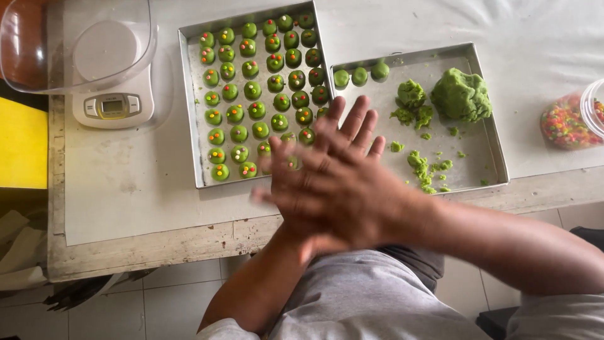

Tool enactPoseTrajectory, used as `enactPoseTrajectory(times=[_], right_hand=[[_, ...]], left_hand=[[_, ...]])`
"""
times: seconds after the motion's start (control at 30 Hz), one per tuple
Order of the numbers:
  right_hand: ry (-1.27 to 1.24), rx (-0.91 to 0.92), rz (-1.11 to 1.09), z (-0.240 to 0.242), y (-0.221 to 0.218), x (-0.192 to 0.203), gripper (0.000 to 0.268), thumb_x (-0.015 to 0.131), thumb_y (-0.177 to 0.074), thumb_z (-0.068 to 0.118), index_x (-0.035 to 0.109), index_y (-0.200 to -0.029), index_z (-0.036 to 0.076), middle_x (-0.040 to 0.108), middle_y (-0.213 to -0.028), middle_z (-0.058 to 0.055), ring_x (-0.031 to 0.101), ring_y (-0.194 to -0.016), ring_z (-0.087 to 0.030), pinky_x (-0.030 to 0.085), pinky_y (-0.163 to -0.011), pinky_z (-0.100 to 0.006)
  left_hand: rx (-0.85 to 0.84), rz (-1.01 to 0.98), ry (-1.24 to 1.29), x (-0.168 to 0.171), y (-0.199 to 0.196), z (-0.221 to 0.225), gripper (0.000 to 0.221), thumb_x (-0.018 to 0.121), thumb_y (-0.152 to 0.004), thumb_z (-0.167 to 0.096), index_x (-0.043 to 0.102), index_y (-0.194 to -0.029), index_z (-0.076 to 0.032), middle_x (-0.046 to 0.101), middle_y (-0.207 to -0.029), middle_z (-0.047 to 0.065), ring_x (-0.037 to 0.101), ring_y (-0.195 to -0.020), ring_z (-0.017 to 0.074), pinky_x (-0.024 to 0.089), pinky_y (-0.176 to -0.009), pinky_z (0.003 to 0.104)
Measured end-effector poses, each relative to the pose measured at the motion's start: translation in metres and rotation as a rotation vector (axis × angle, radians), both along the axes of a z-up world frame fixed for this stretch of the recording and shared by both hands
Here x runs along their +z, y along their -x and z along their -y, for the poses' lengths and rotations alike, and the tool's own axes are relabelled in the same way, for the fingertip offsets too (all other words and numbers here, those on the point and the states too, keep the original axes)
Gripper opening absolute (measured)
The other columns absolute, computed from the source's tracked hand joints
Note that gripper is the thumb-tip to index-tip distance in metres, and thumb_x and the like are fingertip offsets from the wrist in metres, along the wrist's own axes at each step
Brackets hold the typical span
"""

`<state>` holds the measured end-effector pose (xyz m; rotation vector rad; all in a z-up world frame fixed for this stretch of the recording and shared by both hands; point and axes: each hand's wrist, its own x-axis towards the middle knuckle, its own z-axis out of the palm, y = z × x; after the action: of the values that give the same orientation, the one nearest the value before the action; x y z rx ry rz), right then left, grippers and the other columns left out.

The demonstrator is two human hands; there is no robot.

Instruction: Shaping green cookie dough into small balls by hand and arranging them on a baking tray.

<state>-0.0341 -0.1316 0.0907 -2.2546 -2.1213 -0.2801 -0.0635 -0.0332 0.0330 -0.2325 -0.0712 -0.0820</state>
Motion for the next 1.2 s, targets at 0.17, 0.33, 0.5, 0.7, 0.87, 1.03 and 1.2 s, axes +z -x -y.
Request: enactPoseTrajectory(times=[0.17, 0.33, 0.5, 0.7, 0.87, 1.03, 1.2], right_hand=[[-0.134, -0.130, -0.284, -0.011, -0.001, 0.015, 0.104, -0.013, -0.087, 0.079, 0.035, -0.161, 0.024, 0.016, -0.169, -0.021, 0.001, -0.156, -0.042, -0.011, -0.122, -0.064], [-0.093, 0.077, -0.177, -0.002, 0.015, -0.005, 0.089, 0.010, -0.094, 0.082, 0.020, -0.165, 0.030, 0.017, -0.173, -0.009, 0.011, -0.160, -0.029, 0.000, -0.128, -0.061], [-0.030, -0.052, -0.190, 0.010, -0.035, 0.002, 0.088, -0.002, -0.096, 0.076, 0.026, -0.163, 0.027, 0.018, -0.169, -0.021, 0.011, -0.157, -0.043, -0.006, -0.125, -0.060], [-0.003, 0.071, -0.223, -0.007, -0.021, -0.005, 0.093, -0.011, -0.089, 0.075, 0.009, -0.165, 0.027, 0.012, -0.173, -0.015, 0.003, -0.159, -0.037, -0.005, -0.126, -0.060], [-0.017, 0.070, -0.165, 0.016, -0.042, -0.004, 0.080, 0.003, -0.097, 0.075, 0.017, -0.164, 0.034, 0.022, -0.172, -0.007, 0.012, -0.159, -0.033, -0.001, -0.128, -0.058], [-0.084, -0.090, -0.294, 0.008, -0.054, 0.007, 0.095, -0.001, -0.091, 0.078, 0.021, -0.164, 0.023, 0.010, -0.170, -0.026, 0.004, -0.158, -0.044, -0.006, -0.126, -0.062], [-0.194, 0.070, -0.163, -0.001, -0.046, 0.000, 0.092, 0.007, -0.098, 0.074, 0.026, -0.162, 0.010, 0.030, -0.169, -0.016, 0.022, -0.158, -0.032, 0.009, -0.130, -0.053]], left_hand=[[-0.248, 0.096, 0.310, -0.081, 0.015, 0.005, 0.041, 0.047, -0.109, -0.030, 0.043, -0.140, -0.003, 0.043, -0.152, 0.003, 0.037, -0.141, 0.0042, 0.034, -0.113, 0.018], [-0.146, 0.090, 0.028, 0.009, -0.002, 0.004, 0.102, 0.016, -0.090, -0.084, 0.001, -0.167, -0.019, -0.007, -0.177, 0.006, -0.006, -0.162, 0.0224, -0.004, -0.131, 0.039], [0.056, 0.033, 0.192, -0.003, 0.014, -0.005, 0.069, 0.050, -0.113, -0.056, 0.036, -0.166, -0.014, 0.037, -0.167, 0.005, 0.017, -0.164, 0.0228, 0.001, -0.136, 0.048], [0.427, 0.518, -0.797, -0.054, -0.022, 0.056, 0.127, 0.033, -0.079, -0.092, -0.017, -0.163, -0.011, -0.022, -0.172, 0.023, -0.017, -0.163, 0.0403, -0.007, -0.137, 0.051], [-0.053, 0.042, -0.132, 0.019, -0.031, 0.003, 0.091, 0.019, -0.101, -0.078, 0.009, -0.168, -0.019, -0.001, -0.177, 0.011, -0.003, -0.162, 0.0276, -0.005, -0.130, 0.045], [0.250, 0.337, -0.902, -0.011, -0.041, 0.015, 0.084, 0.020, -0.106, -0.071, 0.001, -0.171, -0.022, -0.007, -0.180, 0.004, -0.007, -0.168, 0.0240, -0.007, -0.141, 0.045], [0.300, 0.618, -0.085, -0.072, -0.092, 0.060, 0.147, 0.077, -0.072, -0.077, -0.013, -0.167, -0.011, -0.010, -0.168, 0.027, -0.006, -0.155, 0.0453, 0.009, -0.128, 0.053]])
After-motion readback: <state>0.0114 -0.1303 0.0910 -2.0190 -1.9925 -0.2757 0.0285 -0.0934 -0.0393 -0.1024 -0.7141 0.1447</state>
